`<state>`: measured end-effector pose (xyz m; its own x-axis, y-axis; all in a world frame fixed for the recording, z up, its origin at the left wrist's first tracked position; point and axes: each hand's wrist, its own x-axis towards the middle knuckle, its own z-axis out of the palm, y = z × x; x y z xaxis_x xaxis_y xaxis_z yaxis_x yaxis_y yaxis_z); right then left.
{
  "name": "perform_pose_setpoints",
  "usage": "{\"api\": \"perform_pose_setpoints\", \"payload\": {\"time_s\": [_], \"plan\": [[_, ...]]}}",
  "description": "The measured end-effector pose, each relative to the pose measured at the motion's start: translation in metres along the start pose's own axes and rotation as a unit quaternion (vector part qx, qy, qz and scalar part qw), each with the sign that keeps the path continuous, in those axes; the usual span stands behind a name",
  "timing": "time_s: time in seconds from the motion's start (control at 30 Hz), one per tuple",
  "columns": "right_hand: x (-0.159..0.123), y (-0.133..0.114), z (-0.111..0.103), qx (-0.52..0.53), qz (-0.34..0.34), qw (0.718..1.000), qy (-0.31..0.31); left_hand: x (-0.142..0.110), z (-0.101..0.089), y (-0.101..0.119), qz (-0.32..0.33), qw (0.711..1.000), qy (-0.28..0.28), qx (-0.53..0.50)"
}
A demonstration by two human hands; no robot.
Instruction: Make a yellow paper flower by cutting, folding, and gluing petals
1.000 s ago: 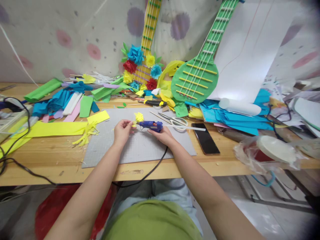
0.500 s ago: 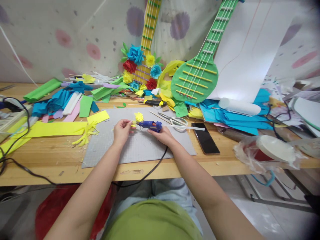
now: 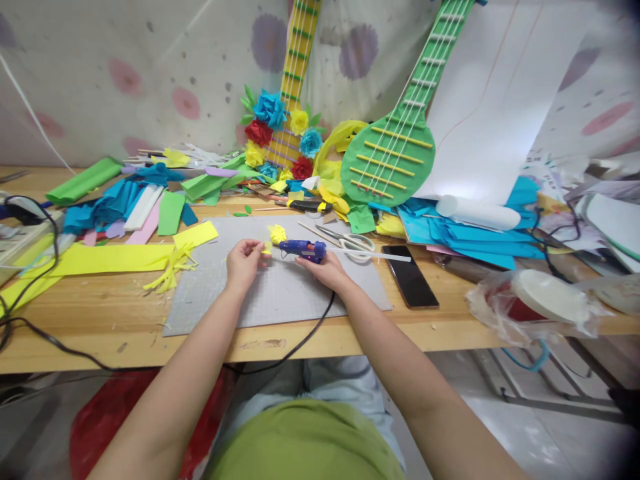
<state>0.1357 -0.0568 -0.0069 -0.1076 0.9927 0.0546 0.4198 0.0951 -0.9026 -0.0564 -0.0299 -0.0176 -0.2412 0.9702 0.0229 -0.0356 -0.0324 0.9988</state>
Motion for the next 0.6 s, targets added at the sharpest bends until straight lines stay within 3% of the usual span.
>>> {"api": "perform_pose_setpoints", "payload": {"time_s": [0.6], "plan": [[-0.001,-0.0031,-0.0014,0.002,-0.002,1.0,-0.008,-0.0013,0.001,0.0007,-0.001,1.0,-0.005,0.023]]}}
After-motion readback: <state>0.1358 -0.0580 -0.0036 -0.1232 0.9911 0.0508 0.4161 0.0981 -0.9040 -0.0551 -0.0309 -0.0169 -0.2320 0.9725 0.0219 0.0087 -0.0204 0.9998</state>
